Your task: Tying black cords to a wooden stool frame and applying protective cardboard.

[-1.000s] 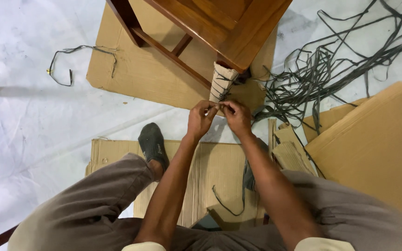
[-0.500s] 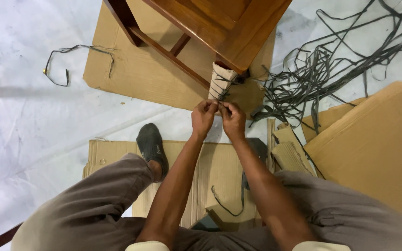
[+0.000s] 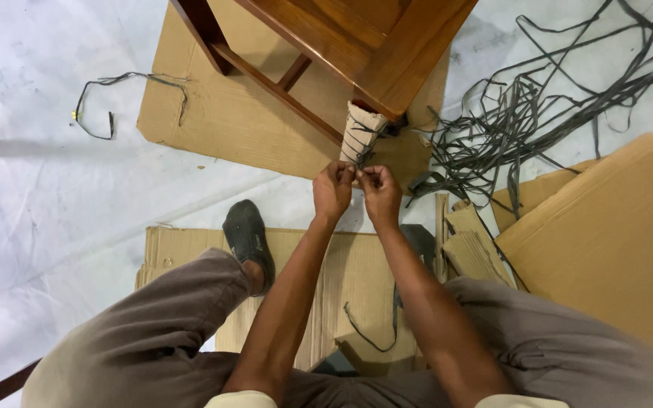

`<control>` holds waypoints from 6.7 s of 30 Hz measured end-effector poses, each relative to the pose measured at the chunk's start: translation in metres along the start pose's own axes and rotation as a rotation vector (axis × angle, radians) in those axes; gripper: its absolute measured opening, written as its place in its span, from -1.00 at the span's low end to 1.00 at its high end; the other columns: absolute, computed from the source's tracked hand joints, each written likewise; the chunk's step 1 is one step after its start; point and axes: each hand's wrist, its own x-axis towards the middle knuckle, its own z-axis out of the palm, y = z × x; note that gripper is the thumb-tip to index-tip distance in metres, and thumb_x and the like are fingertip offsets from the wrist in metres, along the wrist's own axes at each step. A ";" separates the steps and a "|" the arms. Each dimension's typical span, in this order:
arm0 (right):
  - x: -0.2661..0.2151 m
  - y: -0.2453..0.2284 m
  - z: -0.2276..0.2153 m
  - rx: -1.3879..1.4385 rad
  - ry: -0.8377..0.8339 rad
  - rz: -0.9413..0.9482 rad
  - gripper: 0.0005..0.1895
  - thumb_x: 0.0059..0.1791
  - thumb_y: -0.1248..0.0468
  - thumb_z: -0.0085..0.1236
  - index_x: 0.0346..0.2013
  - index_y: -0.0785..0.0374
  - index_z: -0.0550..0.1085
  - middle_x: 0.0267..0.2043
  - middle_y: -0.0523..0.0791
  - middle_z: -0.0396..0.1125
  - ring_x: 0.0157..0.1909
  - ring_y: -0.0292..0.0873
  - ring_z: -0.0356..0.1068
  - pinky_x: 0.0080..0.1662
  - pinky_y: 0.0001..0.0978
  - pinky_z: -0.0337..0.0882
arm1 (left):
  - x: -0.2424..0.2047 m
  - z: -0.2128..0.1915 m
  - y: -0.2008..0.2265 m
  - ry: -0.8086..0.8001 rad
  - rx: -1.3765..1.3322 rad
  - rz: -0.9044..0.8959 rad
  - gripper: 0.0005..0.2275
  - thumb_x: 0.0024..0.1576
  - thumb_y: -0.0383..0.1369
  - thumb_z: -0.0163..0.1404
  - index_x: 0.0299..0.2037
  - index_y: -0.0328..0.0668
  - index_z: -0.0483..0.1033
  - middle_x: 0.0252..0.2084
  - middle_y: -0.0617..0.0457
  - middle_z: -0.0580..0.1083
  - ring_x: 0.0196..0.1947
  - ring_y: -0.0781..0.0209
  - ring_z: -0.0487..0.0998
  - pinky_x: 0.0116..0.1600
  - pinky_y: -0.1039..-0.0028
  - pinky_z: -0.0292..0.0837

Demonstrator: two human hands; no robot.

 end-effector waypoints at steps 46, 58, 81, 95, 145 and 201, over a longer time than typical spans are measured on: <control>0.007 -0.029 -0.014 -0.095 -0.237 -0.198 -0.88 -0.01 0.40 0.27 -0.19 0.24 0.63 -0.31 0.03 0.51 -0.20 0.07 0.56 -0.14 -0.17 0.55 | -0.021 -0.021 0.019 -0.050 -0.044 0.088 -0.79 0.17 -0.28 -0.13 -0.01 -0.02 0.38 -0.24 -0.12 0.65 -0.08 -0.28 0.64 0.11 -0.08 0.45; 0.011 -0.014 -0.013 -0.097 -0.310 -0.149 -0.86 0.07 0.33 0.17 -0.11 0.31 0.57 -0.21 0.13 0.50 -0.09 0.17 0.52 -0.01 0.00 0.49 | 0.000 -0.004 -0.018 -0.082 -0.099 -0.064 -0.77 0.07 -0.23 0.09 -0.09 0.24 0.69 -0.34 0.16 0.65 -0.34 0.11 0.66 -0.05 0.27 0.54; 0.011 0.007 -0.014 -0.319 0.109 -0.464 -0.87 0.08 0.23 0.25 -0.24 0.23 0.52 -0.36 0.01 0.44 -0.25 0.13 0.51 -0.19 -0.13 0.51 | 0.013 0.010 -0.017 0.060 0.000 -0.073 -0.83 0.06 -0.19 0.10 -0.20 0.17 0.70 -0.40 0.14 0.63 -0.19 -0.05 0.66 0.05 0.13 0.51; 0.008 0.019 -0.023 0.121 0.082 0.008 -0.89 0.07 0.29 0.21 -0.12 0.21 0.56 -0.33 -0.08 0.51 -0.35 -0.21 0.49 -0.22 -0.39 0.52 | -0.004 0.006 -0.012 -0.025 0.104 -0.070 -0.77 0.13 -0.18 0.04 -0.05 0.23 0.66 -0.20 0.11 0.65 -0.04 -0.09 0.64 0.15 0.05 0.49; 0.011 0.154 -0.106 -0.341 -0.185 0.501 -0.49 0.13 0.13 -0.20 0.40 -0.17 0.32 0.33 -0.06 0.26 0.42 0.15 0.18 0.39 0.10 0.16 | -0.076 0.052 -0.081 -0.717 0.527 0.064 -0.64 0.17 -0.23 0.03 0.18 0.01 0.55 0.18 -0.10 0.53 0.19 -0.25 0.52 0.27 -0.02 0.43; 0.156 -0.015 -0.148 -0.460 -0.424 0.118 -0.77 -0.03 -0.02 0.37 -0.27 0.02 0.65 -0.47 -0.17 0.42 -0.35 -0.13 0.43 -0.18 -0.27 0.41 | 0.057 -0.061 0.000 -0.457 0.649 0.262 -0.75 0.17 -0.21 -0.05 -0.15 0.01 0.71 -0.17 -0.17 0.63 -0.02 -0.31 0.61 0.12 -0.06 0.50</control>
